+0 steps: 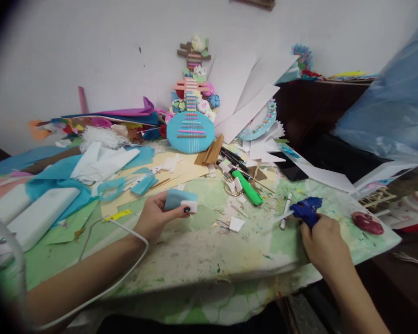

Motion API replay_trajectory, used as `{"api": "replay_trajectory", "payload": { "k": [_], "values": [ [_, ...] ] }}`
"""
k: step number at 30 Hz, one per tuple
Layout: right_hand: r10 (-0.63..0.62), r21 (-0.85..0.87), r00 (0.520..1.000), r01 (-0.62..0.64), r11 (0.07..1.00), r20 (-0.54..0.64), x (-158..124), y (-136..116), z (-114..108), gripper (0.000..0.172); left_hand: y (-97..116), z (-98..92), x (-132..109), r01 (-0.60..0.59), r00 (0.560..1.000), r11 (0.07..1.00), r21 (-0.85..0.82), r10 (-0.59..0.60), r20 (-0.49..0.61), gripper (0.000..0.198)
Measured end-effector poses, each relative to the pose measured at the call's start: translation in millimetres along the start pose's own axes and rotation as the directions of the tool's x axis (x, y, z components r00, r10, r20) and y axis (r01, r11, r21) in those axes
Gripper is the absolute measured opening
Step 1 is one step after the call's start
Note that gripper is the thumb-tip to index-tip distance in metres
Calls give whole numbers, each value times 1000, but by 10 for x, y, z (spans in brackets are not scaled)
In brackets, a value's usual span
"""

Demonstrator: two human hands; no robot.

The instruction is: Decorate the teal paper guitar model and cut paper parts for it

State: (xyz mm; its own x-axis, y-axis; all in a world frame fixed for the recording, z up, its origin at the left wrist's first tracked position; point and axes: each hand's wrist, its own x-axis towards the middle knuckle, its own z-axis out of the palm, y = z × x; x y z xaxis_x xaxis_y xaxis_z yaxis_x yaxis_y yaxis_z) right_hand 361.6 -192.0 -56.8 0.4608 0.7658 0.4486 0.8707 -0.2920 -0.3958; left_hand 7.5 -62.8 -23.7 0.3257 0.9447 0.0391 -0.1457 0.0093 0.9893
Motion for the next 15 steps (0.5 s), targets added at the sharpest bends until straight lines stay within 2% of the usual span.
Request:
{"api": "replay_trajectory", "payload": {
  "k": [3, 6, 8, 9, 10, 11, 12, 13, 14, 15],
  "values": [
    [29, -155, 998, -21, 988, 52, 96, 70, -6, 13, 0, -2, 12, 34, 999, 998, -46, -33, 12, 33],
    [33, -234, 999, -36, 971, -16, 126, -176, -50, 25, -8, 0, 14, 44, 998, 997, -64, -42, 36, 32],
    [-97, -92, 993, 91, 992, -62, 105, -524, -67, 28, -16, 5, 7, 51, 998, 996, -70, -47, 50, 32],
    [-155, 74, 988, 155, 985, -12, 81, -735, -57, 28, -19, 8, 3, 56, 997, 996, -70, -52, 56, 32],
    [-191, 273, 977, 159, 949, 98, 48, -956, -30, 29, -22, 10, 0, 60, 997, 996, -67, -56, 60, 32],
    [-223, 473, 942, 82, 877, 252, 10, -1173, 14, 30, -25, 12, -3, 62, 996, 996, -62, -58, 62, 32],
    [-245, 620, 879, -70, 782, 409, -29, -1377, 75, 32, -28, 12, -6, 62, 996, 997, -51, -58, 64, 32],
    [-248, 689, 801, -260, 677, 545, -65, -1558, 148, 35, -31, 11, -7, 58, 996, 998, -36, -55, 64, 32],
    [-259, 720, 736, -415, 557, 625, -95, -1712, 228, 37, -35, 9, -7, 52, 997, 999, -18, -50, 65, 31],
    [-260, 728, 701, -527, 439, 664, -114, -1836, 306, 36, -40, 6, -7, 47, 997, 999, -2, -47, 66, 31]
  ]
}}
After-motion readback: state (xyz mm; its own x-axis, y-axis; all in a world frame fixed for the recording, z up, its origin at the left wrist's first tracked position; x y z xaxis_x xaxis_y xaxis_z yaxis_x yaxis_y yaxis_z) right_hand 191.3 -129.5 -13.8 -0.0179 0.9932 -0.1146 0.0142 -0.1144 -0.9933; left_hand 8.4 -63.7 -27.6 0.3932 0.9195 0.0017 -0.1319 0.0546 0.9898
